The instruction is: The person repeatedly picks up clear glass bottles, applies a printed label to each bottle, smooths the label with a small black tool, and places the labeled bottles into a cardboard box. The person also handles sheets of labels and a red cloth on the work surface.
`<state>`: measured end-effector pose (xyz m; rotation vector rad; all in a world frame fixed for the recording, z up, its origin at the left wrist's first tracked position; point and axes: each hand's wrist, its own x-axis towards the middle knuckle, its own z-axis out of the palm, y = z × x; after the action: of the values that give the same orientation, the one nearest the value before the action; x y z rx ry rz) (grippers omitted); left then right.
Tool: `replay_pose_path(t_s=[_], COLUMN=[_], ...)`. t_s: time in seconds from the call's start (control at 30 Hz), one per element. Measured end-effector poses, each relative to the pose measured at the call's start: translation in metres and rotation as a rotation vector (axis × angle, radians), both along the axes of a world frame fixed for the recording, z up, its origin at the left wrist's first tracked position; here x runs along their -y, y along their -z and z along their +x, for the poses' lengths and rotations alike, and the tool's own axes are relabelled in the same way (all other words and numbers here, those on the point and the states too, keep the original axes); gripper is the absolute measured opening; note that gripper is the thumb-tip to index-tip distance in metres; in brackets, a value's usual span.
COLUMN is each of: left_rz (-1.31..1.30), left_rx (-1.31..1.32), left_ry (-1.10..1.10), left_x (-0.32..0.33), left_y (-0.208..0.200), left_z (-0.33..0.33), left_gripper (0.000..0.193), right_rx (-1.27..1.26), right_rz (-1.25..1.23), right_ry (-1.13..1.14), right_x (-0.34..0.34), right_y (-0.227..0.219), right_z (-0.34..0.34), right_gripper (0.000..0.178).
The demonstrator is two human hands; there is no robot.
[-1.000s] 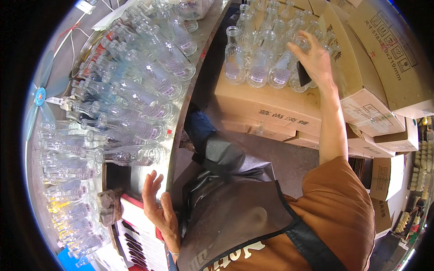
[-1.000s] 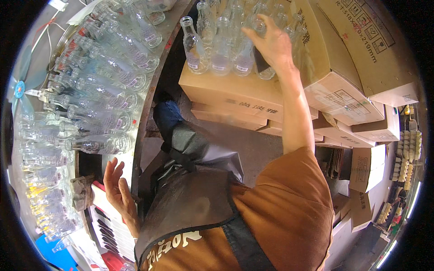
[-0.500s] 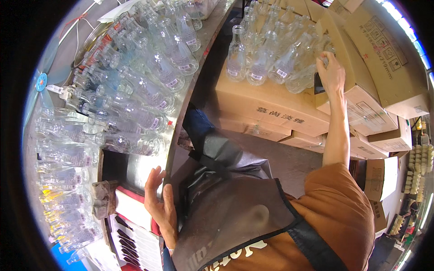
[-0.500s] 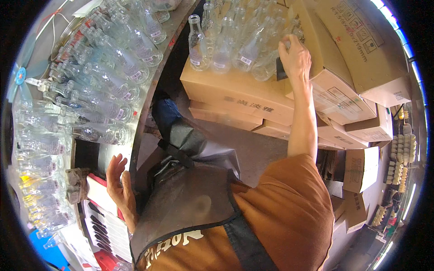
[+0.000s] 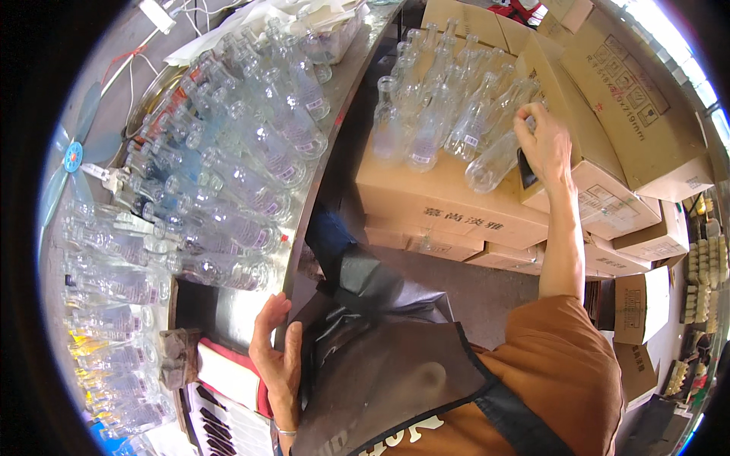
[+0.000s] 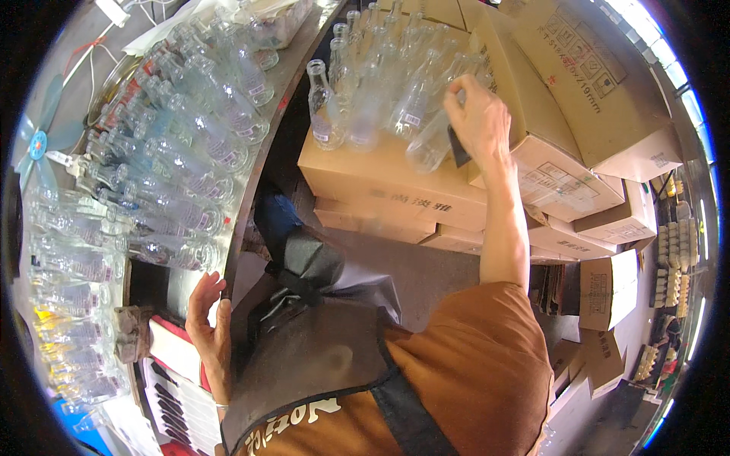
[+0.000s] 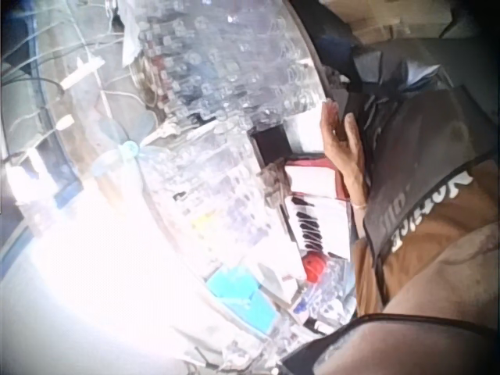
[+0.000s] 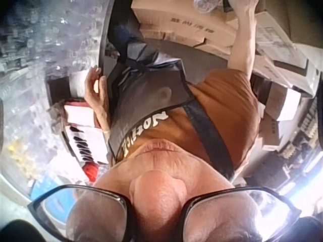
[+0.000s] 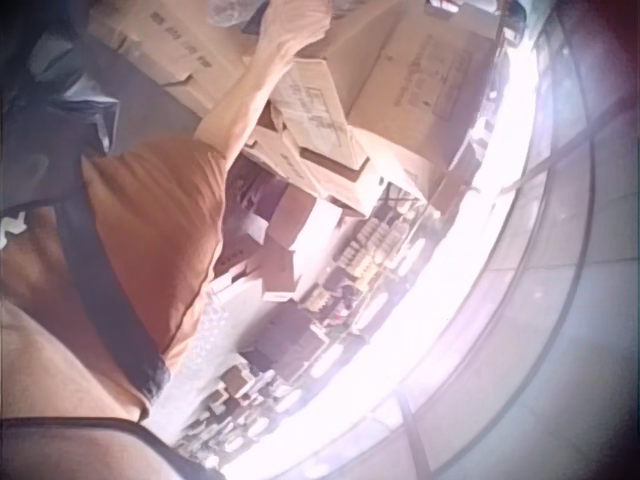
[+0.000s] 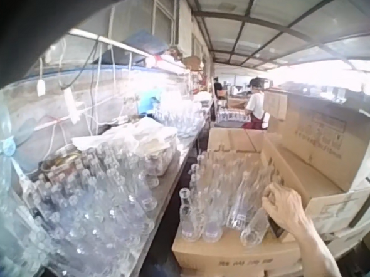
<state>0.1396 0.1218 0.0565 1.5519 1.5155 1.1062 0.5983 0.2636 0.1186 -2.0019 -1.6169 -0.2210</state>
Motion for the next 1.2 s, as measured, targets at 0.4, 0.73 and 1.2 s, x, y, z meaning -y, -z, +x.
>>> replay_pose_path(t_s=[0.4, 0.73, 1.2], left_rz=[-0.135, -0.443, -0.449], left_rx=[-0.011, 0.551, 0.640], left_ry=[0.648, 0.311, 0.193], left_x=[-0.066, -0.030, -0.002], left_y=[-0.028, 0.009, 0.014], left_z=[0.097, 0.022, 0.004], left_gripper=[0.098, 0.098, 0.104], right_rx=[-0.619, 0.104, 0.176], right_rz=[-0.279, -0.474, -0.179], right_ry=[-0.954, 0.197, 0.087], right_x=[0.030, -0.172, -0.095], right_y=[-0.047, 0.020, 0.017], right_z=[-0.118, 0.048, 0.006], right_gripper=[0.025, 0.038, 0.032])
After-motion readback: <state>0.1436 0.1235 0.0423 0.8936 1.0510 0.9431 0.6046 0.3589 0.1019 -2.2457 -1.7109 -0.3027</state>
